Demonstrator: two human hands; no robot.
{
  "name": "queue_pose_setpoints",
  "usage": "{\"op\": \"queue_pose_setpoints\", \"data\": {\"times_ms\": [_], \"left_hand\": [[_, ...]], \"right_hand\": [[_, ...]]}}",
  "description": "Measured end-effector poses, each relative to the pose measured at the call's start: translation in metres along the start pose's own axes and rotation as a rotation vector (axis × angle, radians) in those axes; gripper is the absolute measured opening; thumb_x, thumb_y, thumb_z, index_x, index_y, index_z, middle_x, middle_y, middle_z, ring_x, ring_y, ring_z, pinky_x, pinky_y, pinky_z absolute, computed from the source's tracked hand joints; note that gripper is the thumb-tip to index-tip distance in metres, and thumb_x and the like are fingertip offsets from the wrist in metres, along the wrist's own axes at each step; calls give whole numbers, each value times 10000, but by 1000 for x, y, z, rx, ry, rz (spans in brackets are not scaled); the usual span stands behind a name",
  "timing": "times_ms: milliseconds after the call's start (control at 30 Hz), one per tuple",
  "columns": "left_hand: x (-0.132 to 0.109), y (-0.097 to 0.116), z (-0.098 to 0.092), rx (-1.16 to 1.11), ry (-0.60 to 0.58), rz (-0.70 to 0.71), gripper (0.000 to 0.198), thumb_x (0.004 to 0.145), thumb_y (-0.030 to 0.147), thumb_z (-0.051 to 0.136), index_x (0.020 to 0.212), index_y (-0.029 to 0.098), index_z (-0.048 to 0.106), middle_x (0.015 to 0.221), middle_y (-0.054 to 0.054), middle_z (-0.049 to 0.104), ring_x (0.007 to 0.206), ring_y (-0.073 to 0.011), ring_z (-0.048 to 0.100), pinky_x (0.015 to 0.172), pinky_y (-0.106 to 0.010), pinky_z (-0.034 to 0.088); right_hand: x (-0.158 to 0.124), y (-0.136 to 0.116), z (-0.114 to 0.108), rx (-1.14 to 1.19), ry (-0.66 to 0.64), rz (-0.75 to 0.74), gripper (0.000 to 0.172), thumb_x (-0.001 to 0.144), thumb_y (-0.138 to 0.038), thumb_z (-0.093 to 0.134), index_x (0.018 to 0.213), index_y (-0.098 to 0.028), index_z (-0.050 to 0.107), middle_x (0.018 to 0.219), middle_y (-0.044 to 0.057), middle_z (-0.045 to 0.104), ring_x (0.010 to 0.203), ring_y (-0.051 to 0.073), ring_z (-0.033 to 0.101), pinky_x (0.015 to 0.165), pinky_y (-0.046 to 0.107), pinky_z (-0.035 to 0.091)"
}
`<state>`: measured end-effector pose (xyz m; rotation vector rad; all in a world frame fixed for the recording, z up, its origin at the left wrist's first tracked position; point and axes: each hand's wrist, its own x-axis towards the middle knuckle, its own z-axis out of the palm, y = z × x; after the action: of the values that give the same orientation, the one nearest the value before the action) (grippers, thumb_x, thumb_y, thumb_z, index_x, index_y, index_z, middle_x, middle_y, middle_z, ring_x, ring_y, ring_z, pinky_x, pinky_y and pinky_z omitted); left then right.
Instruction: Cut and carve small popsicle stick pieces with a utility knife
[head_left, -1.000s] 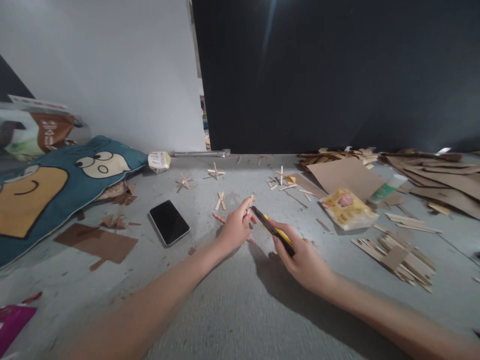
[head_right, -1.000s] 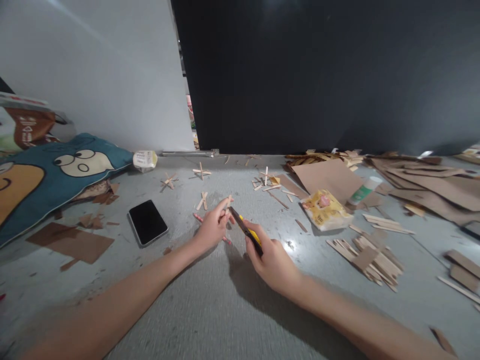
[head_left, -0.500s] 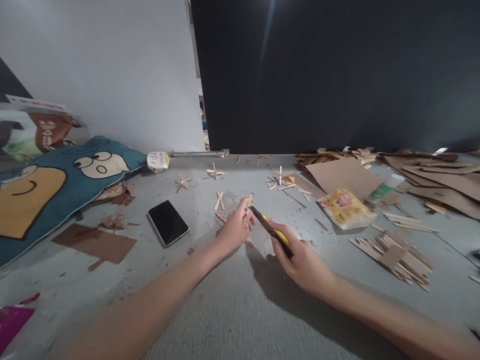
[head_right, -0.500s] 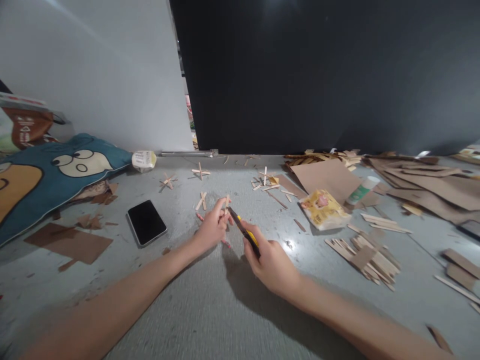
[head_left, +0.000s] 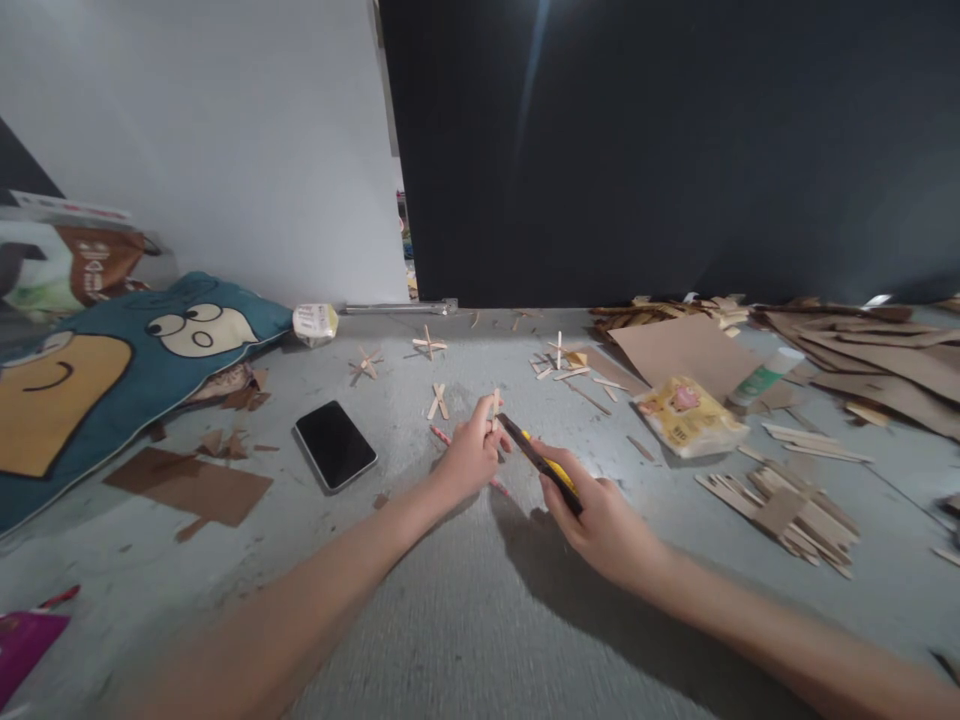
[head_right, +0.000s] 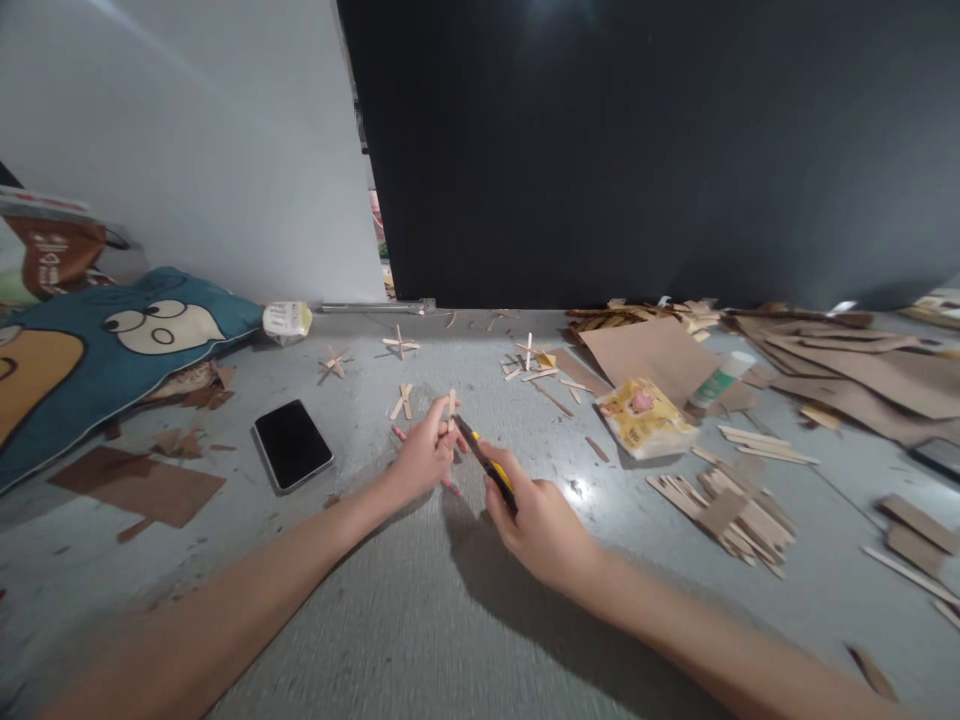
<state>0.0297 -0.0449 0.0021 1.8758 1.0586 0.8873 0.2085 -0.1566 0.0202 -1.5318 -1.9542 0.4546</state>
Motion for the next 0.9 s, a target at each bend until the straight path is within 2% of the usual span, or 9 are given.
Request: {"op": "queue_pose_setpoints", "data": {"times_ms": [233, 500, 667, 800, 900], "left_hand": [[-1, -2, -1, 16, -6, 11, 467, 928, 111, 452, 1390, 178, 469, 752, 8, 684, 514, -99, 524, 534, -196, 412], [0, -6, 2, -208, 12, -52, 424, 931, 261, 518, 1345, 213, 443, 756, 28, 652, 455, -96, 476, 401, -180, 418], [1, -3, 2, -267, 29, -100, 415, 921, 281, 546, 1316, 230, 432, 769, 47, 644, 422, -81, 482, 379, -164, 404], [1, 1, 1, -277, 34, -111, 385, 929, 267, 541, 1299, 227, 442, 763, 54, 644, 400, -77, 496, 383, -170, 400], [2, 1, 1, -290, 40, -105, 361, 939, 260, 532, 1287, 224, 444, 758, 58, 640, 388, -70, 495, 385, -167, 389]], "right_hand": [[-1, 2, 2, -11, -1, 15, 505, 1026, -391, 379, 1441, -163, 557, 613, 0, 652, 435, 183, 585, 508, 263, 385], [3, 8, 9, 197, 43, 20, 478, 1042, -403, 415, 1434, -172, 560, 850, 62, 771, 548, 166, 648, 571, 250, 500], [5, 10, 11, 221, 62, 13, 466, 1038, -383, 447, 1452, -201, 558, 1027, 96, 794, 689, 176, 724, 636, 248, 550], [4, 11, 11, 213, 36, 59, 507, 1052, -430, 424, 1483, -190, 543, 837, 53, 767, 541, 165, 645, 534, 239, 491], [4, 11, 11, 223, 33, 70, 522, 1062, -453, 404, 1487, -185, 546, 722, 20, 716, 522, 169, 623, 511, 235, 460]]}}
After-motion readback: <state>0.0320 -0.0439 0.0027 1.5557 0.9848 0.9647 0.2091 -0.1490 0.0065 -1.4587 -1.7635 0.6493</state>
